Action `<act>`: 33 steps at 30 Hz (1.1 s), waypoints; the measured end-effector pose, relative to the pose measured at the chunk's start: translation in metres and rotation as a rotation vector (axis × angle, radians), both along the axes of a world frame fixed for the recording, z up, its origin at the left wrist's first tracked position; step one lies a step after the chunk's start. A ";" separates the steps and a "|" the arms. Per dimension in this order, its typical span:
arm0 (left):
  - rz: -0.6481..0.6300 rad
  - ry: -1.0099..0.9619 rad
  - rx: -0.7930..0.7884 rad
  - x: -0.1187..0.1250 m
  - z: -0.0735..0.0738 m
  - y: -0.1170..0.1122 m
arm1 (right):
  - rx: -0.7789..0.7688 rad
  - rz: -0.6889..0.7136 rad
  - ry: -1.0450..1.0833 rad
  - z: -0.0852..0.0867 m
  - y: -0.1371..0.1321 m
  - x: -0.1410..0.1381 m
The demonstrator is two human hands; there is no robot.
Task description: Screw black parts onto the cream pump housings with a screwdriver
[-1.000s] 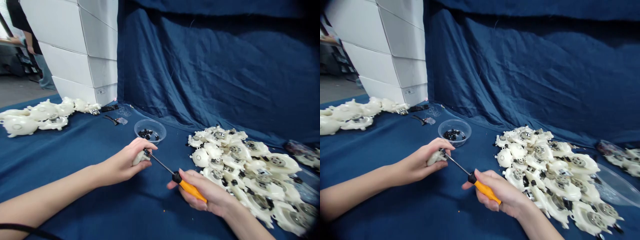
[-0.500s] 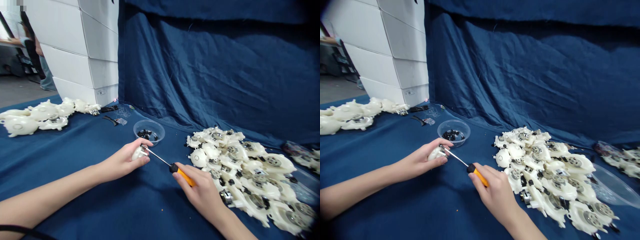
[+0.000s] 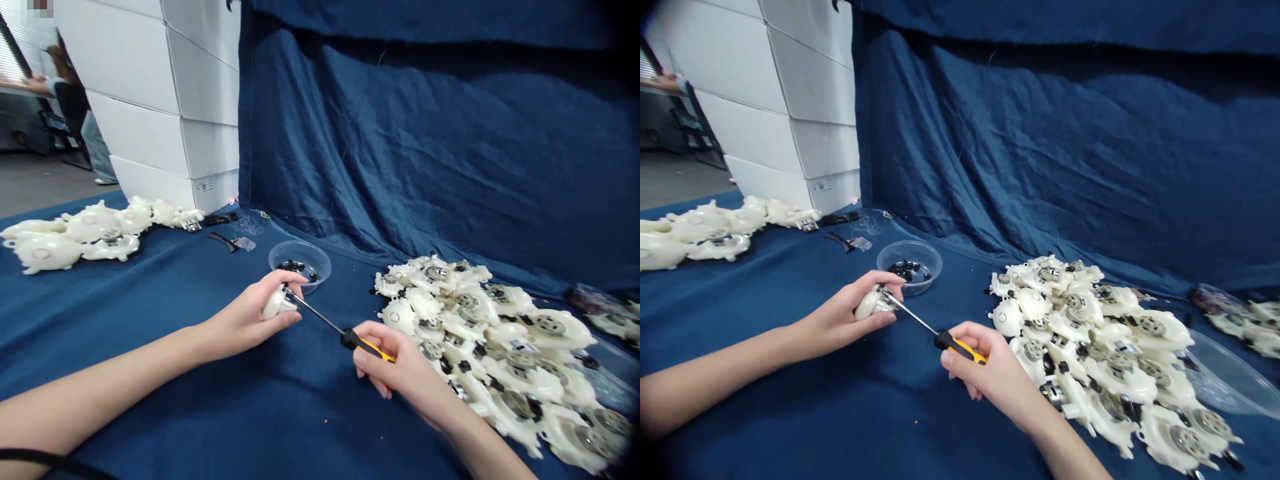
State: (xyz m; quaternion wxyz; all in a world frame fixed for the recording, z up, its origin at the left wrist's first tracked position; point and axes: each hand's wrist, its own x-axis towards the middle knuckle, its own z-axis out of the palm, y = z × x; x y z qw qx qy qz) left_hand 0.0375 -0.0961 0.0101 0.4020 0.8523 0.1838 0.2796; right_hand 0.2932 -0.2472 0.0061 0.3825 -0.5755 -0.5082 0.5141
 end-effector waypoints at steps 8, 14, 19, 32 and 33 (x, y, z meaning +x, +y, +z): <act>0.010 0.009 0.060 -0.001 -0.003 -0.005 | 0.726 -0.129 -0.731 -0.018 -0.006 0.002; -0.046 0.047 0.246 -0.005 0.001 -0.002 | 0.083 0.048 -0.199 -0.002 -0.009 -0.002; -0.142 0.013 0.331 -0.006 0.002 -0.005 | -0.347 0.185 0.372 0.005 -0.006 0.010; -0.035 -0.275 -0.820 0.006 0.027 -0.028 | 0.150 0.011 0.083 0.026 -0.004 0.011; -0.062 -0.275 -0.929 0.007 0.027 -0.032 | 0.174 -0.006 0.068 0.025 0.000 0.003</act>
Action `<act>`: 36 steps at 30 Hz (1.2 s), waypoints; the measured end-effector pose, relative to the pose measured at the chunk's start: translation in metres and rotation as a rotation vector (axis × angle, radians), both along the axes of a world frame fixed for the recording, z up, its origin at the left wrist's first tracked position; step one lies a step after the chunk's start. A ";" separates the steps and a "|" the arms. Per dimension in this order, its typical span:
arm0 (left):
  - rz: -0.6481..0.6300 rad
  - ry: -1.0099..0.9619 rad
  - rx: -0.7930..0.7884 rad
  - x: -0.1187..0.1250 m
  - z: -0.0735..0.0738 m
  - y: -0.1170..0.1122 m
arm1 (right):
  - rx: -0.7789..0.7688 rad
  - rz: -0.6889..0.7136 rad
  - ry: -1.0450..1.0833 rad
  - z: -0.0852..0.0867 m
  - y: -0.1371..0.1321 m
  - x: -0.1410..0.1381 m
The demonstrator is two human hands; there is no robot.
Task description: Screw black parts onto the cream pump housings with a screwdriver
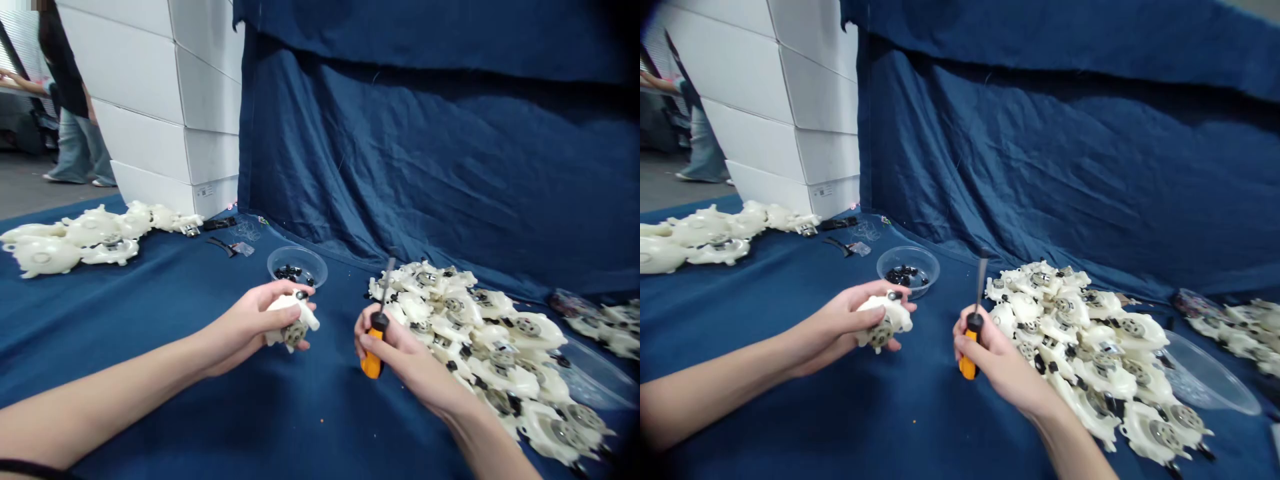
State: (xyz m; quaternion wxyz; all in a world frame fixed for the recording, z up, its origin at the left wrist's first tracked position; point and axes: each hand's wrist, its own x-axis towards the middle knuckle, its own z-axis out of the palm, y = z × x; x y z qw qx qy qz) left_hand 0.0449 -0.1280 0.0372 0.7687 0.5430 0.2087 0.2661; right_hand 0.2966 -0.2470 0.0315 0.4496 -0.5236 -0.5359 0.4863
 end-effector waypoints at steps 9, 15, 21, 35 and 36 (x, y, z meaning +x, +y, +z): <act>-0.074 0.101 -0.123 0.001 -0.005 -0.011 | 0.184 -0.129 -0.076 0.001 0.040 -0.061; -0.057 0.128 -0.128 0.004 -0.010 -0.015 | 0.397 -0.149 -0.050 -0.020 0.035 -0.061; -0.007 0.090 -0.226 0.005 -0.012 -0.017 | 0.506 -0.214 -0.146 -0.027 0.030 -0.069; 0.011 0.178 -0.360 0.003 -0.019 -0.013 | 0.055 -0.189 0.112 -0.020 0.025 -0.074; 0.000 0.184 -0.374 0.004 -0.019 -0.013 | 0.037 -0.169 0.139 -0.020 0.025 -0.074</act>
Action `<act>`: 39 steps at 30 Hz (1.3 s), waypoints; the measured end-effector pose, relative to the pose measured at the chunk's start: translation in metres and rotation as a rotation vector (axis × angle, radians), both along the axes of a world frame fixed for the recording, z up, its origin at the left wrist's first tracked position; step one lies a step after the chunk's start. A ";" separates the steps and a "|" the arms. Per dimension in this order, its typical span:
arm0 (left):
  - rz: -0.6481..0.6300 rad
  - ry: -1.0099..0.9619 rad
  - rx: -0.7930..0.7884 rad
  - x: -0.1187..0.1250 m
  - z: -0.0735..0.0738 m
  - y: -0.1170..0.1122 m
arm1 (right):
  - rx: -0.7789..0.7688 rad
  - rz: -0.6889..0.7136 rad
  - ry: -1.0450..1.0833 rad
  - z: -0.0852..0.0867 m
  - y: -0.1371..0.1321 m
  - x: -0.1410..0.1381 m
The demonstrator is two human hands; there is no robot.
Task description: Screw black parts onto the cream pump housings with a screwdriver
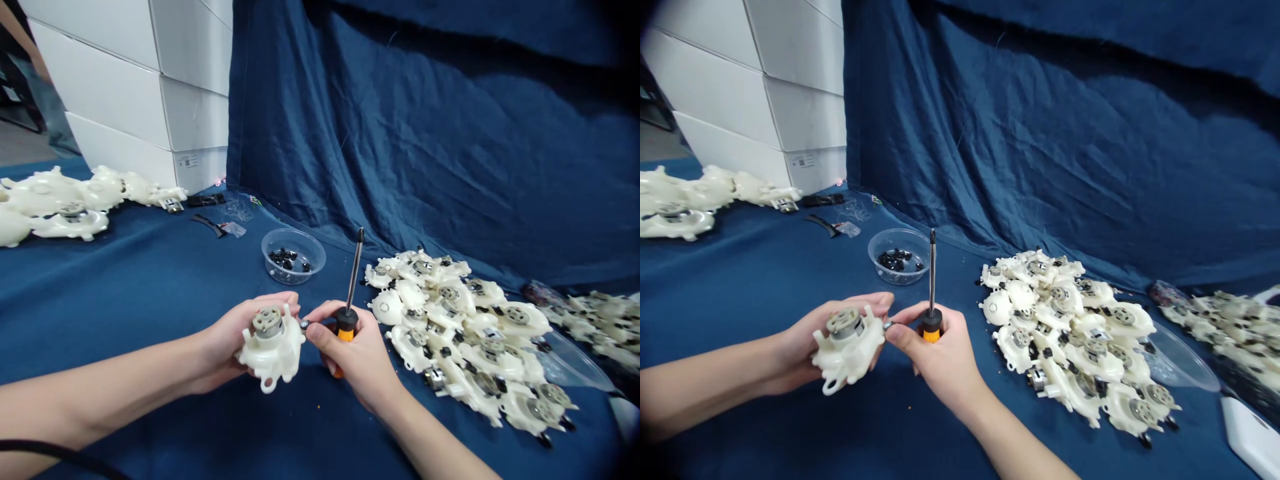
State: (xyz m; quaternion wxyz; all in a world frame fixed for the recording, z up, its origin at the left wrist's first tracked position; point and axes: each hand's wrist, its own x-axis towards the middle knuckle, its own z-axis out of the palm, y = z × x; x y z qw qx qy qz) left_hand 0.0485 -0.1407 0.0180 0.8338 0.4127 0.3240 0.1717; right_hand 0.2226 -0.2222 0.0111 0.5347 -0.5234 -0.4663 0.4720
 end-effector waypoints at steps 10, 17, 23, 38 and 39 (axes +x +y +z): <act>-0.135 -0.069 -0.190 0.001 0.002 0.005 | -0.161 0.123 0.366 -0.001 -0.008 -0.007; -0.175 -0.014 0.018 -0.001 0.003 0.010 | -0.204 0.190 0.338 -0.010 -0.008 -0.006; -0.172 0.014 0.313 0.000 0.001 0.021 | -0.008 0.116 0.044 -0.015 -0.006 -0.001; 0.003 -0.022 0.405 -0.001 0.009 0.014 | 0.355 -0.010 -0.247 -0.011 -0.002 0.004; 0.017 -0.025 0.406 -0.001 0.008 0.015 | 0.351 -0.014 -0.252 -0.011 -0.002 0.004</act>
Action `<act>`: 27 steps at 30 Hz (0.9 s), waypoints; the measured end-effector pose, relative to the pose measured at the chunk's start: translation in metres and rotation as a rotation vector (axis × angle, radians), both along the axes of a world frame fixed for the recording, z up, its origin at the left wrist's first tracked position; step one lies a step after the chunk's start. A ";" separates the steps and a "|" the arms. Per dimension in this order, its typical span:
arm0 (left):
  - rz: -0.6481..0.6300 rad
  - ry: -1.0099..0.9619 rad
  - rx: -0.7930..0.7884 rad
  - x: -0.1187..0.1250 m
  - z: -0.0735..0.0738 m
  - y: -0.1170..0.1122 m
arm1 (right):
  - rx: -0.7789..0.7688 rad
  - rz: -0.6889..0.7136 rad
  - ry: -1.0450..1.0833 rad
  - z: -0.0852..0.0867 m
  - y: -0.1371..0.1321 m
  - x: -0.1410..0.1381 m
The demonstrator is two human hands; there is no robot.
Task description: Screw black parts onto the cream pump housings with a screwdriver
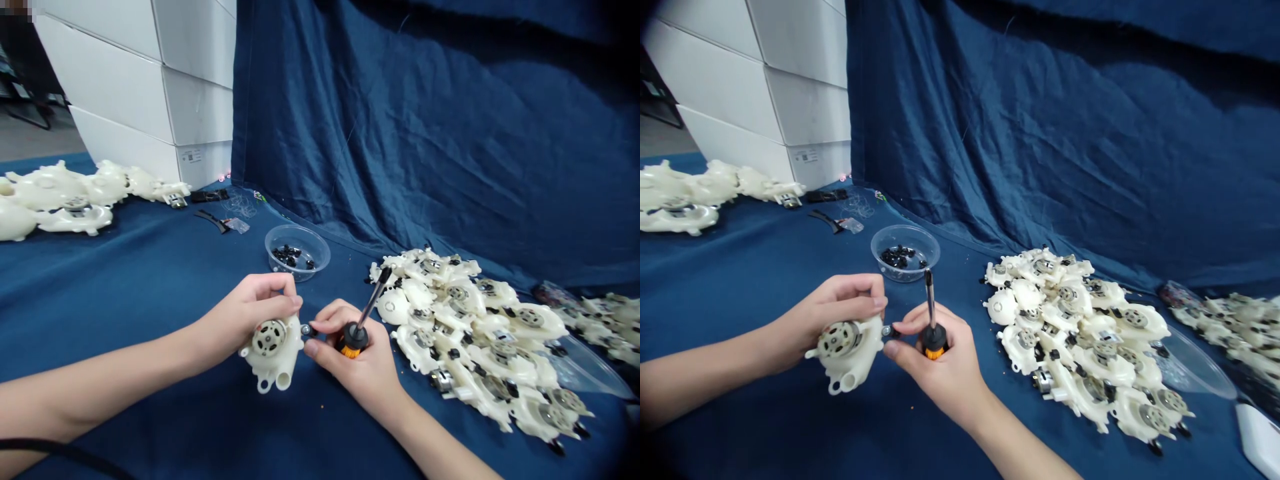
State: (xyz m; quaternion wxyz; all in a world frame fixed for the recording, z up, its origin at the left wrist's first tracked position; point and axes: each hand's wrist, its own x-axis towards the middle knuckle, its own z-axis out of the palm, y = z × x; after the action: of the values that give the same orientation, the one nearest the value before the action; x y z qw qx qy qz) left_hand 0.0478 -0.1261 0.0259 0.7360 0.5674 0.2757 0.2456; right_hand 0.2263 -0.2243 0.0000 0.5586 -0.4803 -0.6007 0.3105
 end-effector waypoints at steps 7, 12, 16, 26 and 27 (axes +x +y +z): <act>0.039 0.004 0.013 0.000 -0.005 0.000 | 0.047 -0.037 -0.049 0.001 0.000 -0.001; 0.028 -0.018 0.058 -0.001 -0.005 -0.002 | 0.069 -0.134 -0.046 -0.002 -0.004 -0.004; -0.005 -0.010 0.065 0.000 -0.006 -0.003 | -0.017 -0.122 -0.025 -0.004 -0.003 -0.001; -0.282 0.051 -0.029 0.004 -0.010 -0.023 | -0.108 0.038 0.170 -0.001 0.002 0.006; -0.246 0.024 -0.059 0.003 -0.009 -0.019 | -0.096 0.051 0.164 -0.002 0.001 0.006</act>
State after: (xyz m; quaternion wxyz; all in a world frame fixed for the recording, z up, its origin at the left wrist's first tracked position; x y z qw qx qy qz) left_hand 0.0506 -0.1452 0.0166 0.7737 0.5778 0.2200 0.1386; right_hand 0.2323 -0.2235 -0.0017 0.5741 -0.4642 -0.5492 0.3914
